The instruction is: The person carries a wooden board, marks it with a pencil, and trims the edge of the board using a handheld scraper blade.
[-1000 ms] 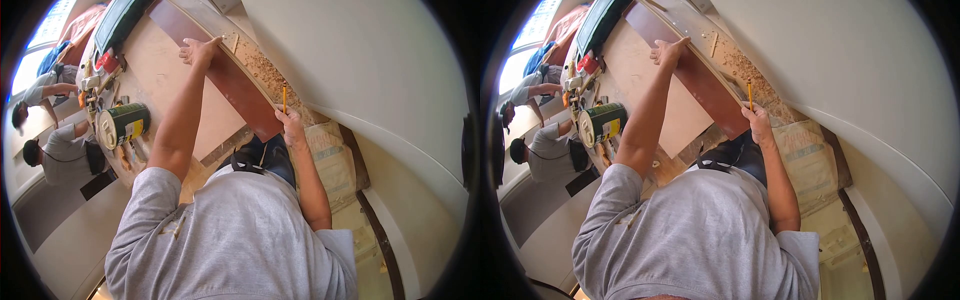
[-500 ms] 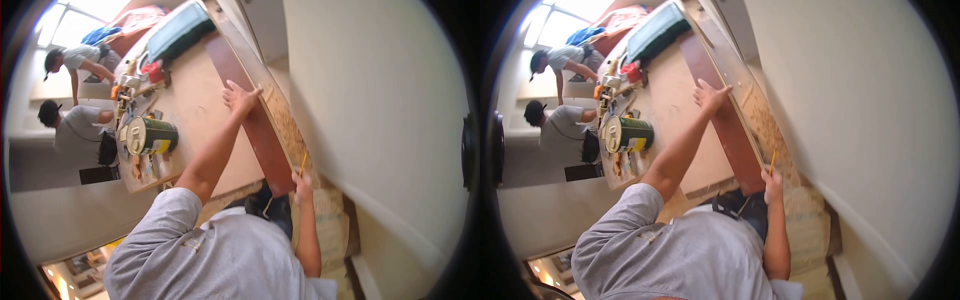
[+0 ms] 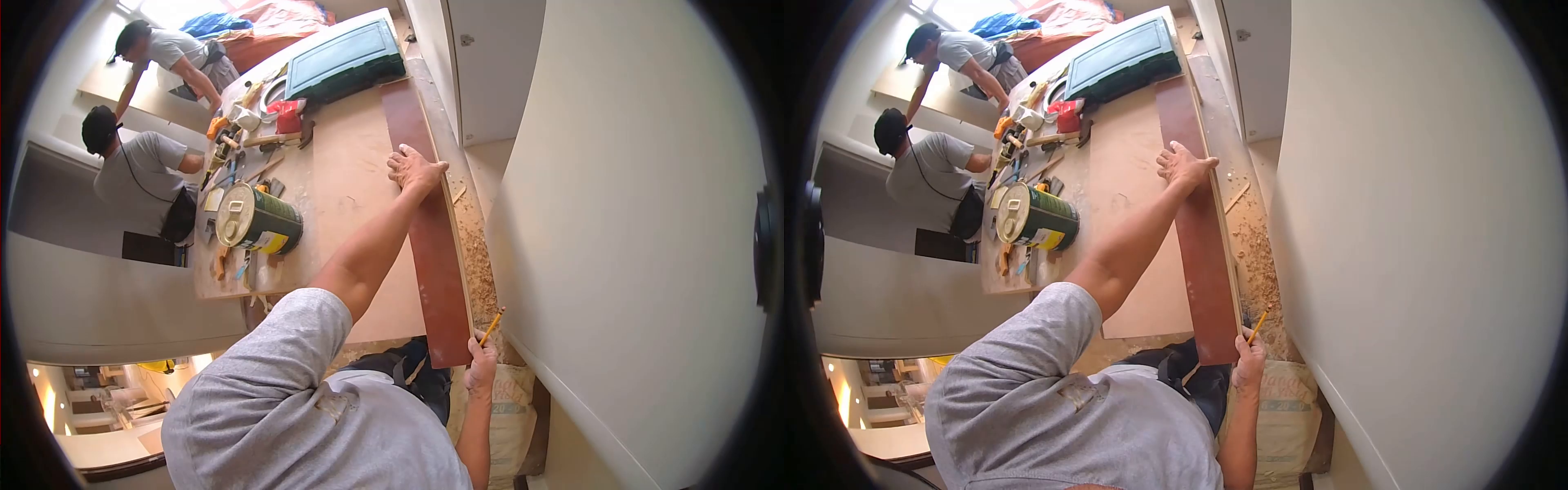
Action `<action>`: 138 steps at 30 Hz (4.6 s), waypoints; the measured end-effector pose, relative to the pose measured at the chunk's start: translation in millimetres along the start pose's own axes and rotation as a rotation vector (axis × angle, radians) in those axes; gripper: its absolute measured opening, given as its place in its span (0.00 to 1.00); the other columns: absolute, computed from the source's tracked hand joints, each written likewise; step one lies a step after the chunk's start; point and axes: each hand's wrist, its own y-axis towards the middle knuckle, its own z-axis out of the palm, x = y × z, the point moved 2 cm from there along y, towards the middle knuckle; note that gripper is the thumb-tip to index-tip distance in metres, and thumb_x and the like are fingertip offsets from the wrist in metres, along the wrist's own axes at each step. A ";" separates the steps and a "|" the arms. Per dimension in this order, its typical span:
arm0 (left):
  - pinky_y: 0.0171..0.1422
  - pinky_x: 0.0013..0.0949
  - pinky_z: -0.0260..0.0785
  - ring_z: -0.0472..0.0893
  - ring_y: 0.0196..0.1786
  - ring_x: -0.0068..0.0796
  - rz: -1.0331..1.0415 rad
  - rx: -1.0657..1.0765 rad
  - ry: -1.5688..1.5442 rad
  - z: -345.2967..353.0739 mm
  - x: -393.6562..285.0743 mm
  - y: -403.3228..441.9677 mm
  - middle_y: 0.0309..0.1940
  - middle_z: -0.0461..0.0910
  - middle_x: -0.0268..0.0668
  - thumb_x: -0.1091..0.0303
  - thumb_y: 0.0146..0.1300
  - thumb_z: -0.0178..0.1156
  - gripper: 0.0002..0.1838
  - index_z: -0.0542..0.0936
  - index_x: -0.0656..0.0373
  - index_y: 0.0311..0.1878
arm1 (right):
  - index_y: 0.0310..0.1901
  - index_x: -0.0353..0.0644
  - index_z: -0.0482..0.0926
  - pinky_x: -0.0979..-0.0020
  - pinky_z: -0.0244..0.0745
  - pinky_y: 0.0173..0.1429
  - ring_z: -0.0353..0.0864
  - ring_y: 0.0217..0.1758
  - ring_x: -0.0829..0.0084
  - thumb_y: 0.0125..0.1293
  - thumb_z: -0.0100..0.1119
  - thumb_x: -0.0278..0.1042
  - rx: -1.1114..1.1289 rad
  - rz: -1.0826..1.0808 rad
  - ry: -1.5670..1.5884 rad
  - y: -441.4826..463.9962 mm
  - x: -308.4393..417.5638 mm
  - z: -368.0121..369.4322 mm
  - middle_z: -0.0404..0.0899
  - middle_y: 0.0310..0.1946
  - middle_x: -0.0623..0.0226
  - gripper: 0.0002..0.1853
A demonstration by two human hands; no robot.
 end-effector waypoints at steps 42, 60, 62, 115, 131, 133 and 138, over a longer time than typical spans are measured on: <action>0.78 0.55 0.56 0.55 0.79 0.54 0.000 -0.010 -0.060 7.1 1.1 5.4 0.74 0.58 0.56 0.41 0.46 0.80 0.66 0.55 0.65 0.81 | 0.59 0.33 0.80 0.73 0.79 0.59 0.84 0.48 0.76 0.72 0.57 0.22 0.011 0.021 0.028 3.3 -3.0 -4.1 0.85 0.48 0.65 0.15; 0.78 0.56 0.54 0.55 0.78 0.56 0.041 0.003 -0.075 3.8 2.7 3.4 0.74 0.59 0.58 0.40 0.47 0.80 0.68 0.53 0.69 0.81 | 0.59 0.33 0.78 0.72 0.79 0.58 0.84 0.47 0.77 0.73 0.57 0.22 0.013 0.008 0.012 3.2 -4.6 -4.2 0.85 0.47 0.66 0.15; 0.79 0.55 0.54 0.57 0.78 0.56 0.071 -0.022 -0.003 2.7 1.8 6.1 0.74 0.60 0.59 0.38 0.48 0.79 0.68 0.52 0.71 0.80 | 0.58 0.32 0.79 0.72 0.78 0.59 0.83 0.48 0.77 0.73 0.58 0.23 0.007 0.003 -0.020 5.3 -2.9 -1.2 0.85 0.47 0.66 0.15; 0.81 0.55 0.52 0.56 0.77 0.63 0.222 -0.107 -0.106 4.6 21.8 26.0 0.71 0.59 0.67 0.31 0.38 0.80 0.67 0.62 0.70 0.71 | 0.57 0.35 0.82 0.77 0.75 0.55 0.80 0.44 0.83 0.72 0.62 0.26 0.048 -0.022 -0.017 3.0 -12.0 -0.5 0.82 0.41 0.75 0.14; 0.82 0.55 0.47 0.56 0.75 0.60 0.156 -0.048 -0.076 13.9 11.9 8.5 0.72 0.57 0.60 0.34 0.45 0.76 0.66 0.56 0.55 0.83 | 0.60 0.32 0.79 0.70 0.80 0.61 0.86 0.52 0.73 0.74 0.58 0.25 0.096 0.076 0.023 9.6 -2.4 -17.0 0.86 0.50 0.63 0.15; 0.82 0.56 0.48 0.56 0.75 0.61 0.161 -0.067 -0.077 18.4 14.8 14.3 0.72 0.57 0.60 0.33 0.44 0.76 0.67 0.57 0.54 0.83 | 0.59 0.32 0.79 0.70 0.80 0.61 0.86 0.51 0.73 0.74 0.58 0.25 0.098 0.077 0.028 11.7 -4.1 -16.7 0.86 0.50 0.62 0.15; 0.82 0.56 0.47 0.54 0.77 0.62 0.149 -0.087 -0.063 20.6 10.4 15.8 0.72 0.57 0.61 0.33 0.43 0.77 0.67 0.57 0.55 0.83 | 0.59 0.32 0.79 0.69 0.81 0.61 0.87 0.51 0.72 0.74 0.57 0.24 0.067 0.083 0.019 13.2 -5.2 -19.7 0.86 0.50 0.62 0.15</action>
